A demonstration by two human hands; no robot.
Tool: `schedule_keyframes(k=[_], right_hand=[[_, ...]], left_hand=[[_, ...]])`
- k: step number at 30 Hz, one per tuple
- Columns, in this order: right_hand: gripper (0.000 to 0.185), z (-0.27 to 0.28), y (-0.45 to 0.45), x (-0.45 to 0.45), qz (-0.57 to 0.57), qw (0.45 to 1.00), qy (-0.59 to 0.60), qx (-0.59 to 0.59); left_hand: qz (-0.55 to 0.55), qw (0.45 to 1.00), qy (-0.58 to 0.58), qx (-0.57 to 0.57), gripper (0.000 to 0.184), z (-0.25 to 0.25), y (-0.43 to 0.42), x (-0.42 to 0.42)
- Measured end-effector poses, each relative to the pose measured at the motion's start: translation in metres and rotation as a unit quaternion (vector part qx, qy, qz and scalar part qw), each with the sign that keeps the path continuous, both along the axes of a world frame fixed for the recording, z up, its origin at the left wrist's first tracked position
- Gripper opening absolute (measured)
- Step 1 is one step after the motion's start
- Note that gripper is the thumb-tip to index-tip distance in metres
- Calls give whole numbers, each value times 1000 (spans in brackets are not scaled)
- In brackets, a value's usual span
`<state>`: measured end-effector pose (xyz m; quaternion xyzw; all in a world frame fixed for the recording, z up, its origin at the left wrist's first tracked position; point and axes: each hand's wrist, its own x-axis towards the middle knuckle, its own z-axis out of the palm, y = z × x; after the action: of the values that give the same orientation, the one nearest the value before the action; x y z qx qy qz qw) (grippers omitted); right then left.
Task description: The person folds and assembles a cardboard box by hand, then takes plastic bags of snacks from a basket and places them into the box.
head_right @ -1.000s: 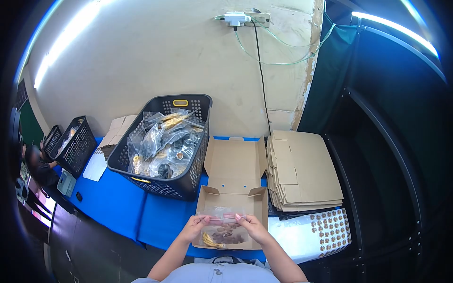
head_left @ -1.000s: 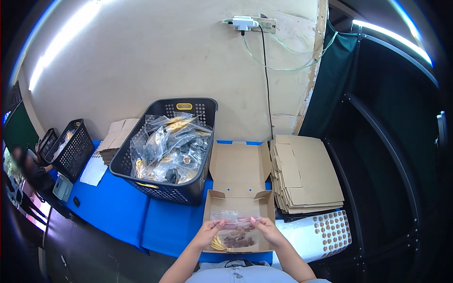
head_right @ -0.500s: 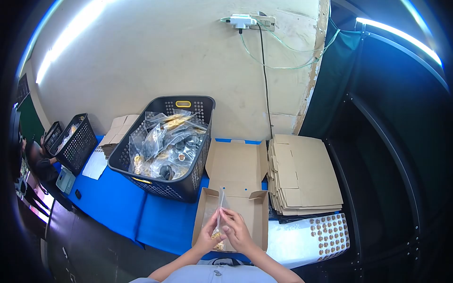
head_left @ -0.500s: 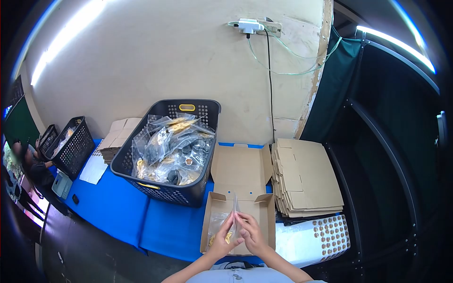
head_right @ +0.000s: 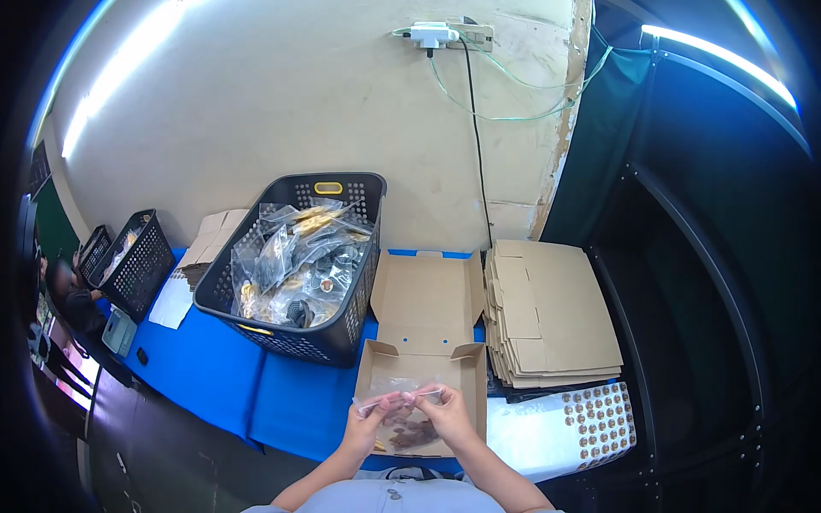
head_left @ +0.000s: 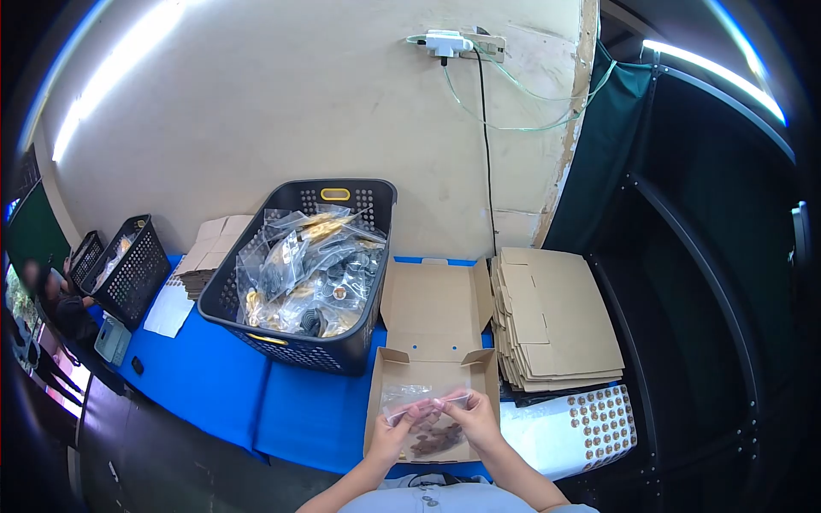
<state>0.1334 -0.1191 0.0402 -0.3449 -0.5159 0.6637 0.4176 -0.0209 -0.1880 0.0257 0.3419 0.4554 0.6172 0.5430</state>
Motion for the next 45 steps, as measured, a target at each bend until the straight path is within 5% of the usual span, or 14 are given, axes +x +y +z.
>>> schedule_keyframes(k=[9,12,14,16,19,20,22,27,30,32,34,36,40,45], right_hand=[[23,16,7,23,86,996,-19,-15],[28,23,8,26,109,994,-20,-10],[29,34,6,23,-4,998,-42,43],[29,28,5,19,-40,997,-48,55],[29,23,-1,9,8,946,-136,293],[29,28,-6,2,10,947,-136,292],[34,37,-14,-10,5,878,-227,422],[47,19,-3,-9,-5,835,-267,480],[46,12,0,-9,-33,836,-283,469],[41,20,-2,-13,-134,901,-267,315],[42,23,3,-15,-169,895,-269,312],[36,15,8,-3,-15,999,-49,-14],[14,-5,15,12,75,992,-79,-70],[23,-2,21,25,104,987,-99,-70]], left_hand=[[-121,990,-53,49,53,-5,-2,-28],[-121,988,71,60,47,7,1,-33],[70,978,173,96,43,13,6,-29],[50,989,112,83,43,14,7,-30],[-67,970,202,122,69,14,3,-18],[-66,970,202,121,69,12,3,-8],[-17,982,76,170,82,8,3,11],[6,992,49,119,84,-4,-1,13],[10,997,18,80,70,-9,-4,15],[16,1000,25,-2,49,-14,-1,15],[22,998,65,13,41,-6,-2,13],[25,994,107,26,34,-1,-4,10],[-27,993,112,38,35,-11,-1,2],[-64,994,68,48,47,-11,0,-13]])
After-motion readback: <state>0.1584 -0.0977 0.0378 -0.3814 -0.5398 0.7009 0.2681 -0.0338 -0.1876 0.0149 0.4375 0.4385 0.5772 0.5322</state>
